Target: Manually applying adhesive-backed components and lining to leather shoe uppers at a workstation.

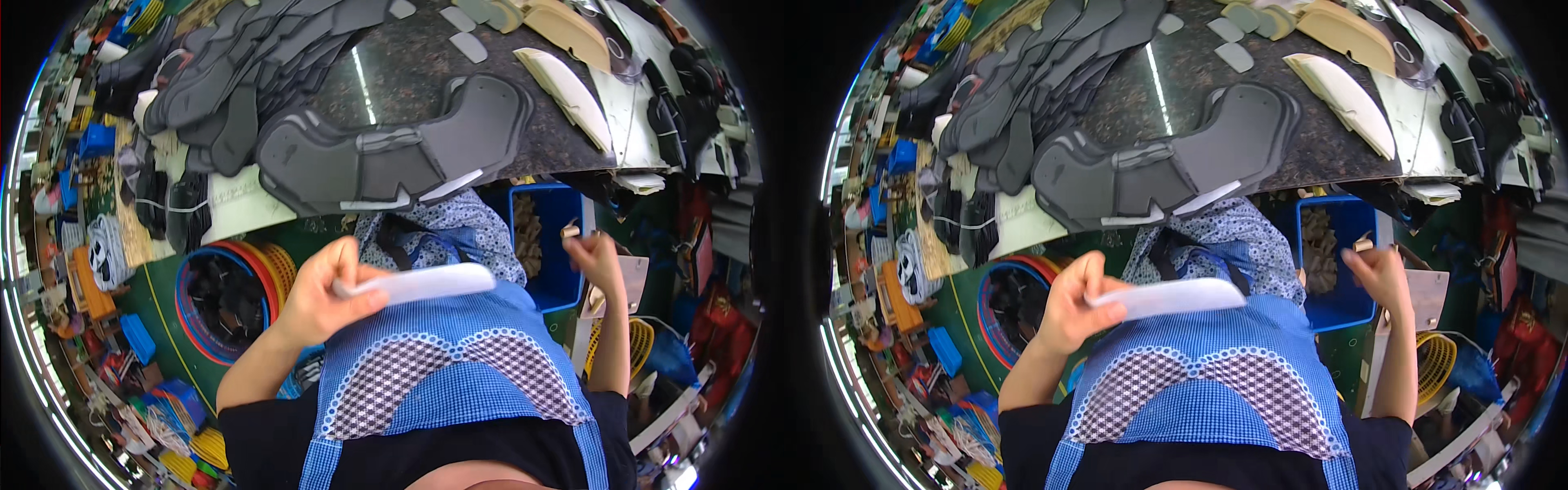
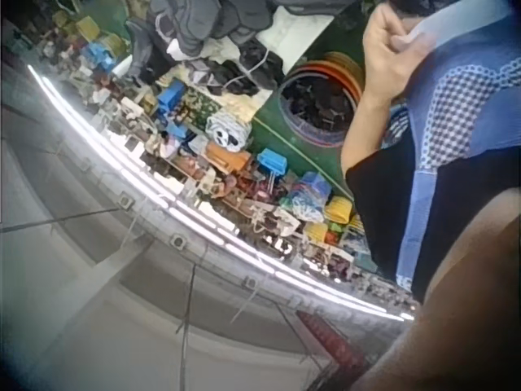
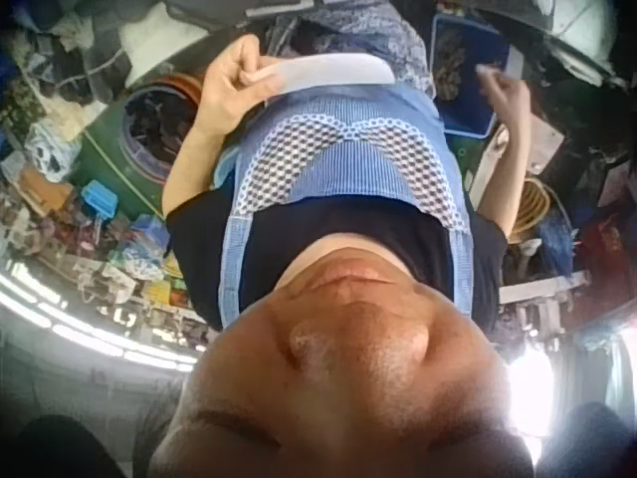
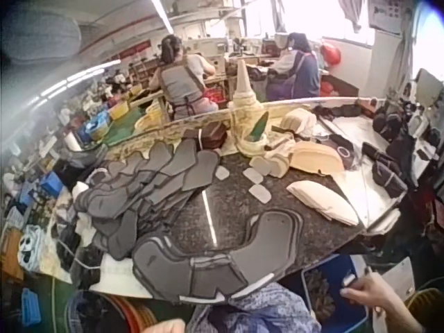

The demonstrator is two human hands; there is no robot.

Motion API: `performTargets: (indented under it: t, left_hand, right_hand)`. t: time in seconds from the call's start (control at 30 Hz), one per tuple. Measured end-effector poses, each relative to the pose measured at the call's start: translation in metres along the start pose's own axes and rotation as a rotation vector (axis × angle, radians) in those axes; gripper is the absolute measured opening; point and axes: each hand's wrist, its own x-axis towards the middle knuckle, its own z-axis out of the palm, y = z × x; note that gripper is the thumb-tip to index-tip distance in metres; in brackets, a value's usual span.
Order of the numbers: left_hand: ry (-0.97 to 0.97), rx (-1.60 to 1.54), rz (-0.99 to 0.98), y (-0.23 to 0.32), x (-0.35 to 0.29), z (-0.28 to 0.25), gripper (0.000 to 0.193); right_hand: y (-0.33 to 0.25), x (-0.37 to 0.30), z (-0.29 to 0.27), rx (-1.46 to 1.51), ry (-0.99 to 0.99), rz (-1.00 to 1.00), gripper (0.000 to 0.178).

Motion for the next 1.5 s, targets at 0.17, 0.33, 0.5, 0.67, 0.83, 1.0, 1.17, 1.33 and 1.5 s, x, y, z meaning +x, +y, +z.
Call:
performTargets:
  t: [0.17, 0.33, 0.5, 0.67, 0.83, 1.0, 1.17, 1.33, 1.5]
  left_hand:
    - [0.04, -0.002, 0.151, 0.009, 0.03, -0.02, 0.038]
    - [0.415, 0.422, 0.29, 0.006, 0.069, -0.053, 0.022]
    - [0.421, 0.392, 0.213, 0.003, 0.074, -0.064, 0.021]
    - [0.472, 1.266, 0.076, 0.033, 0.077, -0.054, 0.033]
    - [-0.021, 1.489, 0.599, -0.015, 0.078, -0.018, 0.092]
    - [-0.058, 1.552, 0.663, -0.008, 0.085, -0.031, 0.101]
    - [0.092, 1.515, 0.751, 0.009, 0.115, -0.012, 0.098]
    - [-0.015, 1.534, 0.695, 0.012, 0.116, -0.012, 0.099]
    - [0.205, 1.07, 0.754, 0.053, 0.152, -0.009, 0.085]
  right_hand:
    - [-0.209, -0.052, 0.013, 0.266, -0.124, -1.176, 0.033]
    - [-0.25, -0.017, 0.018, 0.09, 0.137, -0.958, 0.04]
    - [-0.256, -0.004, 0.023, 0.053, 0.12, -0.922, 0.042]
    - [-0.265, -0.007, 0.028, -0.169, 0.285, -0.947, 0.046]
    - [-0.267, -0.004, 0.018, -0.291, 0.331, -0.984, 0.047]
    - [-0.274, 0.016, -0.032, -0.422, 0.188, -0.871, 0.041]
    - [-0.283, 0.102, -0.065, -0.162, 0.73, -1.097, 0.03]
    - [-0.289, 0.12, -0.066, -0.111, 0.511, -1.036, 0.037]
    - [-0.3, 0.108, -0.077, -0.114, 0.457, -1.072, 0.031]
